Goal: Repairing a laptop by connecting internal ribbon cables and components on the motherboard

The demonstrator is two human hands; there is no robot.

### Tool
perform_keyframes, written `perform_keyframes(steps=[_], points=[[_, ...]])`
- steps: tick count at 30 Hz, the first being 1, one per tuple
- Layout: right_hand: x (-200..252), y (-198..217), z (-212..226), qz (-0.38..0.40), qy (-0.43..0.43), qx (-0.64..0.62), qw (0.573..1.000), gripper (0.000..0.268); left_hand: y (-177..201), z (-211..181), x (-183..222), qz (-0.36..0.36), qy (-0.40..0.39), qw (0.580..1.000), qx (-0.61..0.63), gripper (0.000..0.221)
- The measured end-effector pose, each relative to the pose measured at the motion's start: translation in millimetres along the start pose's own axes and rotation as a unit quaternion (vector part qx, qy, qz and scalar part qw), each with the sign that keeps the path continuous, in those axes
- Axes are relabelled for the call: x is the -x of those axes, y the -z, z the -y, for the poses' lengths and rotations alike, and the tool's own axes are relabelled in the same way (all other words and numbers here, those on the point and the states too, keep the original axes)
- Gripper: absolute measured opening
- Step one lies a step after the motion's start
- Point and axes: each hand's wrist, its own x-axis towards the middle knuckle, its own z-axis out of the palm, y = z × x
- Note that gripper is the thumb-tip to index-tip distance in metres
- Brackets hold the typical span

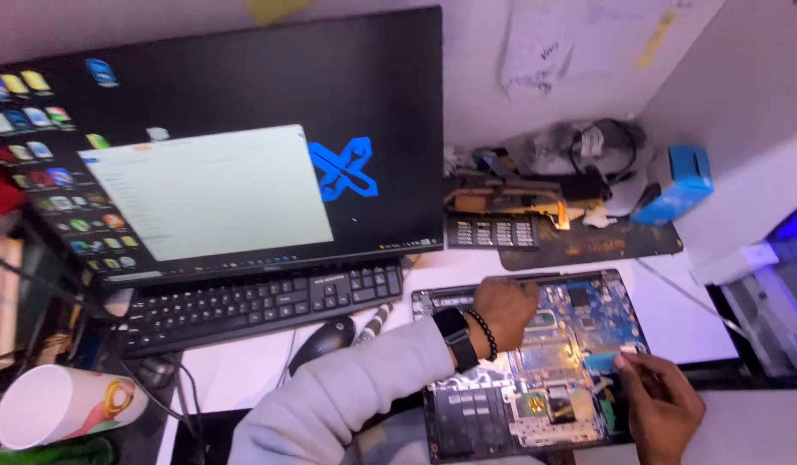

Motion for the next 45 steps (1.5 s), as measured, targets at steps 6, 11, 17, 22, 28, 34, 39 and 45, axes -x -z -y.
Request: perform_keyframes(steps=[6,11,17,22,28,34,39,45], points=[[-9.0,10.9,-2.9,0.029,0.075,0.013,0.997,0.011,-2.9,5.0,-4.3,0.071,-0.018,0.997,0.0,0.015],[-13.4,12.2,-10.3,0.018,0.094,-0.016,0.995,0.016,5.3,4.8,5.4,0.104,-0.019,0.994,0.014,0.022],[-15.1,9.5,-7.0,0.026,0.1,-0.052,0.993,0.016,35.8,16.6,11.9,0.105,-0.069,0.99,0.064,0.018],[-15.7,12.2,-11.4,0.035,0.103,-0.061,0.992,0.016,46.5,27.6,5.0,0.135,-0.066,0.984,0.099,0.017],[-15.8,12.0,-8.6,0.044,0.09,-0.072,0.992,0.017,47.5,25.9,-0.3,0.146,-0.073,0.982,0.098,0.011],[-16.6,9.6,-8.1,0.046,0.104,-0.064,0.991,0.017,16.1,10.3,-1.5,0.069,-0.061,0.995,0.026,0.018],[-16.6,10.1,-3.9,0.047,0.104,-0.066,0.991,0.016,20.7,-7.9,6.8,0.024,-0.033,0.999,-0.01,0.029],[-15.1,11.9,-7.0,0.047,0.088,-0.089,0.991,0.017,14.2,-15.6,16.4,-0.11,-0.07,0.988,-0.087,0.036]])
